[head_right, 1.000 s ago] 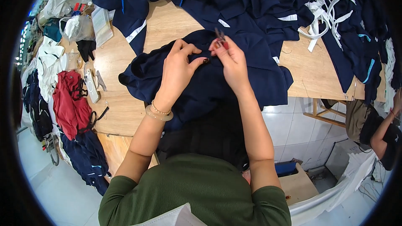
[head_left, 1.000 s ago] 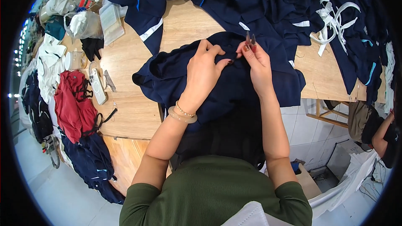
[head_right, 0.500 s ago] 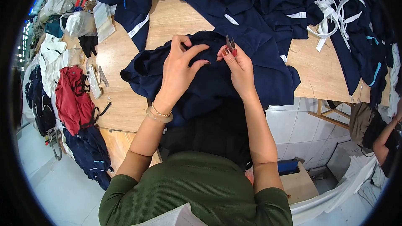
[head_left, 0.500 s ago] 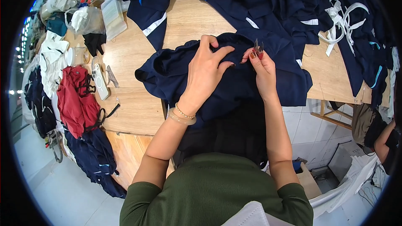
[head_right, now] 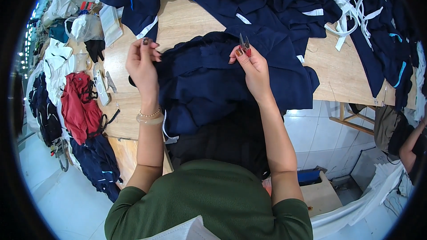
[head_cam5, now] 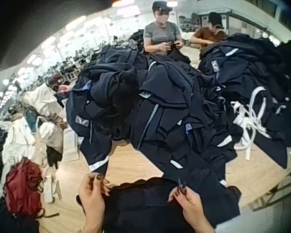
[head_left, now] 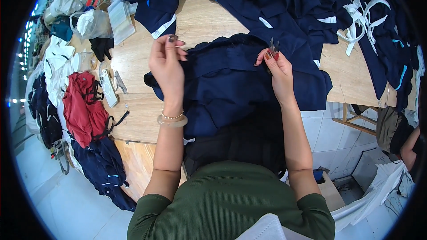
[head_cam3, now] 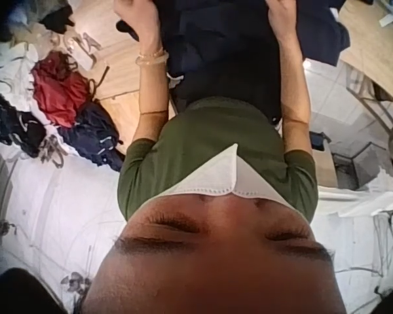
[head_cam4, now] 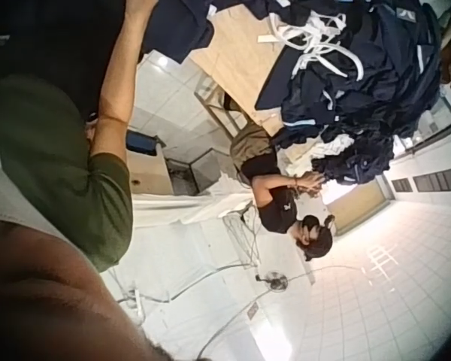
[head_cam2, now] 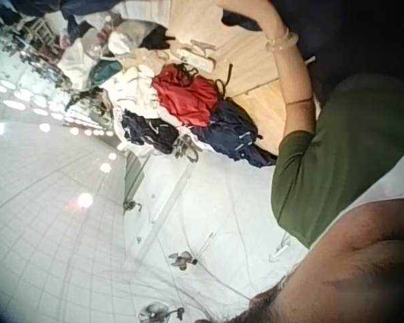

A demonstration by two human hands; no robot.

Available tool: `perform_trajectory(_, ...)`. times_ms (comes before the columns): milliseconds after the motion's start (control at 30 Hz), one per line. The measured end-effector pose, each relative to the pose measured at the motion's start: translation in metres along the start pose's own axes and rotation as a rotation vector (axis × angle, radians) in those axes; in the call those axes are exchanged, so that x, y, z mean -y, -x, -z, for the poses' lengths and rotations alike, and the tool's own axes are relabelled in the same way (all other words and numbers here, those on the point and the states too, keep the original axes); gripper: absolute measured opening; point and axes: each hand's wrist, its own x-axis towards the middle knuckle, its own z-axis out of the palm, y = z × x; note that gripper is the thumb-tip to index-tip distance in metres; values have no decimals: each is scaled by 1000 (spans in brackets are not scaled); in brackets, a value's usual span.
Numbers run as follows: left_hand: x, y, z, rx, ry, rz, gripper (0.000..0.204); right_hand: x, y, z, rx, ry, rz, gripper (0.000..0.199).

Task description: The person is trimming loose threads from blue garments using thread snips at a textile manufacturing workbench.

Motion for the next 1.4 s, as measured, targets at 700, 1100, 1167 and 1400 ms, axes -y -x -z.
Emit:
perform_trajectory(700,-5,39,-51,387,-525,-102,7,7,9,-5,-10,-3,-24,24)
perform_trajectory(1100,-15,48,-54,323,-421,-230,7,59,14,-21,-87,576,-97,24)
perform_trajectory(1167,-15,43,-55,329,-397,-232,7,64,8,-20,-132,587,-25,15)
perform_trajectory(1400,-6,15,-61,342,-377,-326,5,68,-22,-7,-38,1061,421,18)
